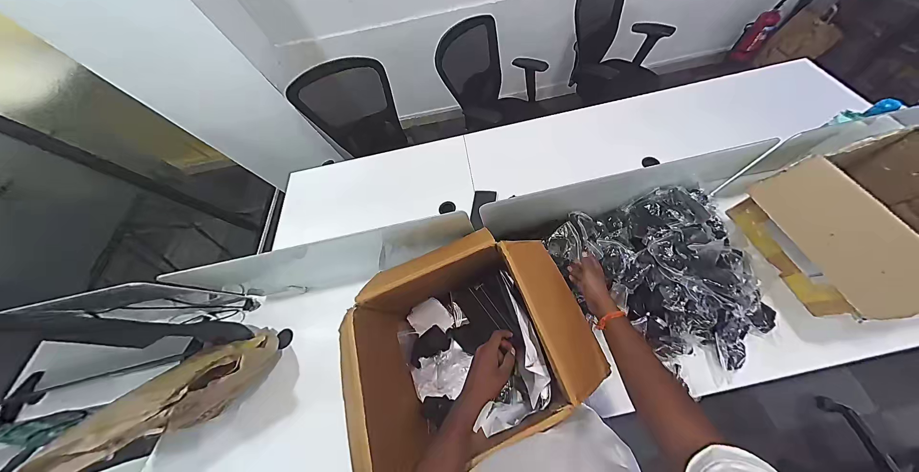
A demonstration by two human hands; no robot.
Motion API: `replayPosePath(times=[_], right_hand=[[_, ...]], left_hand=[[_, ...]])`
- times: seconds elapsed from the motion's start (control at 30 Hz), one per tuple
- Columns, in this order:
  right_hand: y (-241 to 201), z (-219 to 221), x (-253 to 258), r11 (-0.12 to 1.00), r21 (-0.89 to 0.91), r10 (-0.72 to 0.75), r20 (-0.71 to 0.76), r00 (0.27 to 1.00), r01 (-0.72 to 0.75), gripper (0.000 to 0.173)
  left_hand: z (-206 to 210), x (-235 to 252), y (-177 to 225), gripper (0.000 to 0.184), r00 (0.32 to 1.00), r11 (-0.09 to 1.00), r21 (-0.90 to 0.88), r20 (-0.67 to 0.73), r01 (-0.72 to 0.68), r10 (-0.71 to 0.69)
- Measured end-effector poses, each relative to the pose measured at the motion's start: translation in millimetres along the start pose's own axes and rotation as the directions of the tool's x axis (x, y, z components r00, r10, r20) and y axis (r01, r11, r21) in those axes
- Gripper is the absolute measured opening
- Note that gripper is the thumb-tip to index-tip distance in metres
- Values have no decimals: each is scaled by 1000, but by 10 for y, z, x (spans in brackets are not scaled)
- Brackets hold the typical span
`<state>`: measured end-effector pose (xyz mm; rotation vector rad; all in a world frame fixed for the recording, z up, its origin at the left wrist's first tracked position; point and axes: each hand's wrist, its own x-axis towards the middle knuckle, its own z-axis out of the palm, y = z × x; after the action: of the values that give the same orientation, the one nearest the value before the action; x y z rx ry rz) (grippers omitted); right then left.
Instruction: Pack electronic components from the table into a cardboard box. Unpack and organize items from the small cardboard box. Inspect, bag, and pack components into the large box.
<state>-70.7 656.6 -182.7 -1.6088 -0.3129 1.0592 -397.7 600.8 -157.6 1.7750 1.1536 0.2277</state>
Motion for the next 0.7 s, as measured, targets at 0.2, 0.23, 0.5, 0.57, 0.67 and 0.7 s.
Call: replayPosePath(times=[0.2, 0.23, 0.5, 0.57, 0.67, 0.7], right_hand=[[-419, -3, -623, 975, -19, -220, 44, 975, 221, 46], [-502, 7, -707, 959, -38, -278, 47, 959, 280, 43], [-696, 596, -1646, 875, -74, -407, 425, 809, 479, 25], [-507, 842, -1798, 860, -131, -320, 615, 720, 494, 26], [-202, 1217, -1853, 632, -398, -62, 829, 555, 665, 31], [-123, 1353, -1840, 503, -462, 25, 852, 522, 730, 34]], left_hand=[[-87, 10, 19, 42, 999, 993, -120, -38, -1, -4], [-166, 27, 40, 43, 996, 983, -183, -89, -7, -9], [-1390, -19, -342, 40, 803, 943, -324, -580, -73, -136], [-1471, -123, -479, 39, 797, 949, -315, -579, -22, -174], [-1470, -322, -578, 41, 891, 967, -9, -387, 255, -238], [-1435, -374, -594, 40, 905, 927, 126, -296, 354, -305]])
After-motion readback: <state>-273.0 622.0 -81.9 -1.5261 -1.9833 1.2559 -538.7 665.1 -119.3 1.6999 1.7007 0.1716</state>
